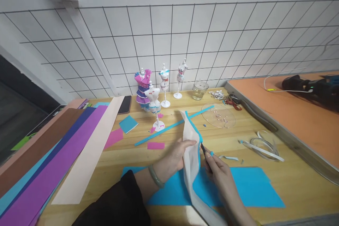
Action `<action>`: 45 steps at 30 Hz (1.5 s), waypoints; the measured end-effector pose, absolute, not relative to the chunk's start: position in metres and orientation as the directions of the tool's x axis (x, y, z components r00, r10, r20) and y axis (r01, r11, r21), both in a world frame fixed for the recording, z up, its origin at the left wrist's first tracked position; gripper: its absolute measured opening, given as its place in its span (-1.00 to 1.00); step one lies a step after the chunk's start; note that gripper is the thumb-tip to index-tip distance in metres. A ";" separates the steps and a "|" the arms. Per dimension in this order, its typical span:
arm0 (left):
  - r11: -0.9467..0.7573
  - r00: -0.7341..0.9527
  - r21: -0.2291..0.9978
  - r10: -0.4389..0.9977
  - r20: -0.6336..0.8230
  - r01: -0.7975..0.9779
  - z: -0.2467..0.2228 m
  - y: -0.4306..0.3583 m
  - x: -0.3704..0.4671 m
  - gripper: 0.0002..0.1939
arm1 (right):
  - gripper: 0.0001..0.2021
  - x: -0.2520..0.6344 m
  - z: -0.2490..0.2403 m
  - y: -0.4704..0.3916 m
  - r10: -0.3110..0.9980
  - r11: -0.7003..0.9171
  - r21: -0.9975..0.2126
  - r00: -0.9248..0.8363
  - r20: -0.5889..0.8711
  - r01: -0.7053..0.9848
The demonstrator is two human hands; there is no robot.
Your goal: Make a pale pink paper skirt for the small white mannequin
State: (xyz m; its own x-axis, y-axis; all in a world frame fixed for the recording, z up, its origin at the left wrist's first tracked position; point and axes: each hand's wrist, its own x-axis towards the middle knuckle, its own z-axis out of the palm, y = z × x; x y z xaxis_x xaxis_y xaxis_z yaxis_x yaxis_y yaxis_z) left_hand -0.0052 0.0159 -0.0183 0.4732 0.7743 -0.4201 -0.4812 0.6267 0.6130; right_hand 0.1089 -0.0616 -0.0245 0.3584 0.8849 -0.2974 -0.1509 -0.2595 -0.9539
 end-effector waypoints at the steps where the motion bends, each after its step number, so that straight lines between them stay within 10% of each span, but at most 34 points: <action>1: 0.649 0.490 0.586 0.757 -0.432 -0.485 -0.017 0.018 -0.007 -0.69 | -0.42 0.109 -0.024 -0.062 0.888 -0.262 -0.955 0.354 -0.294 -0.137; 12: 0.698 0.575 0.640 0.681 -0.454 -0.320 -0.010 0.034 -0.018 -0.68 | -0.57 0.113 -0.023 -0.067 0.933 -0.203 -0.979 0.307 -0.189 0.014; 45: 0.420 0.317 0.781 0.901 -0.297 -0.462 0.008 -0.003 -0.003 -0.61 | -0.35 0.094 -0.020 -0.060 0.895 -0.277 -0.851 0.203 -0.398 -0.447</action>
State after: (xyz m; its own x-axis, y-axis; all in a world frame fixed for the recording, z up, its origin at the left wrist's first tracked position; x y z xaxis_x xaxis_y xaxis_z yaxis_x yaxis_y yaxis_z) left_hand -0.0030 -0.0032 0.0081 0.3172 0.9007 -0.2970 -0.4623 0.4203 0.7808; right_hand 0.0939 -0.0598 -0.0198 0.2030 0.8947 -0.3978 -0.4465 -0.2770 -0.8508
